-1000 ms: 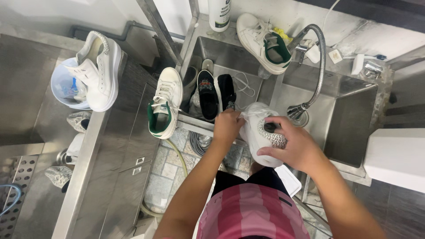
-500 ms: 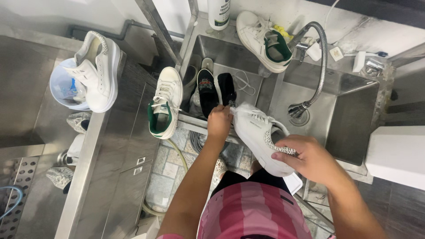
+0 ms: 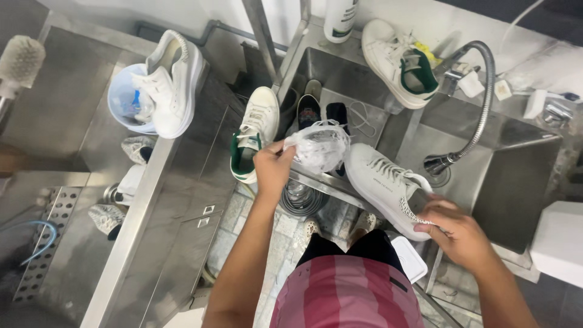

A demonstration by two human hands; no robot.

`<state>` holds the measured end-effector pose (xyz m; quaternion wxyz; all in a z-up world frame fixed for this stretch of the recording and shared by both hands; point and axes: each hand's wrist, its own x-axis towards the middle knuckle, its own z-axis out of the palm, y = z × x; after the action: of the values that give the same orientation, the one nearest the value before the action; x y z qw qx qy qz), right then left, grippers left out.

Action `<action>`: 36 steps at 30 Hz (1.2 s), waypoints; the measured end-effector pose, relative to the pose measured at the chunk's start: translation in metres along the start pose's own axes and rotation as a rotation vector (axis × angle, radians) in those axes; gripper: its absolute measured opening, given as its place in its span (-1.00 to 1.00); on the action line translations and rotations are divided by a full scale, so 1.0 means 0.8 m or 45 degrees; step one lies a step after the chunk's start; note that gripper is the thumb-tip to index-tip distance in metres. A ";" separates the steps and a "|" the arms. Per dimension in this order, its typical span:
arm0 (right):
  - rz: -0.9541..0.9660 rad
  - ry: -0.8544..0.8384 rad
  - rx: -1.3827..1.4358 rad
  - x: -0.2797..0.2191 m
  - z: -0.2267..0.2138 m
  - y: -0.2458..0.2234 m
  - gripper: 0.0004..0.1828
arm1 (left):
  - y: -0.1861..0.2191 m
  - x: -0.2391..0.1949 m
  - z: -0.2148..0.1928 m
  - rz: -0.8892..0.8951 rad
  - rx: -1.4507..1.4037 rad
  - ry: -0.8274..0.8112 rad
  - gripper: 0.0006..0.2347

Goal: The person cleans a pair of white sneakers in a stainless steel sink. They rinse the shoes with a handheld sprayer, remove the laces, and scrub the shoes with a brush. The person then rinses the shoes again and places them on a metal shelf.

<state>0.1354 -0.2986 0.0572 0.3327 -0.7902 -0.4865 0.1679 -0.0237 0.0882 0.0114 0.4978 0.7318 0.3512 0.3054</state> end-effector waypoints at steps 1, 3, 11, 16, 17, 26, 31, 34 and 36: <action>0.028 0.025 0.007 -0.004 0.014 0.013 -0.82 | 0.004 -0.002 -0.017 -0.081 -0.098 0.006 -0.84; 0.022 0.044 -0.042 -0.006 0.039 0.037 -0.85 | 0.011 -0.011 -0.054 -0.179 -0.284 0.047 -0.86; -0.006 0.013 -0.268 -0.017 0.071 0.068 -0.78 | 0.033 -0.044 -0.249 -0.424 -0.619 0.628 -0.93; 0.067 -0.097 -0.381 0.009 0.069 0.057 -0.71 | -0.008 -0.005 -0.334 -0.352 -0.691 0.967 -0.93; 0.138 -0.134 -0.386 0.007 0.070 0.049 -0.71 | -0.026 0.015 -0.347 -0.360 -0.760 0.996 -0.94; 0.458 0.261 -0.385 0.016 0.082 0.005 -0.87 | -0.184 0.230 -0.405 -0.284 -0.441 0.783 -0.88; 0.611 0.511 -0.611 0.061 0.102 -0.046 -0.86 | -0.270 0.304 -0.399 0.018 0.649 0.374 -0.76; 0.569 0.561 -0.470 0.122 0.121 -0.079 -0.87 | -0.328 0.326 -0.390 0.067 0.999 0.119 -0.75; 0.450 0.543 -0.280 0.174 0.136 -0.083 -0.85 | -0.353 0.330 -0.373 0.070 1.094 -0.080 -0.76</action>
<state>0.0933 -0.1167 0.0325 0.3053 -0.9114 -0.2760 -0.0003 -0.1716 0.5302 -0.1345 0.1502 0.8906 0.4116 0.1221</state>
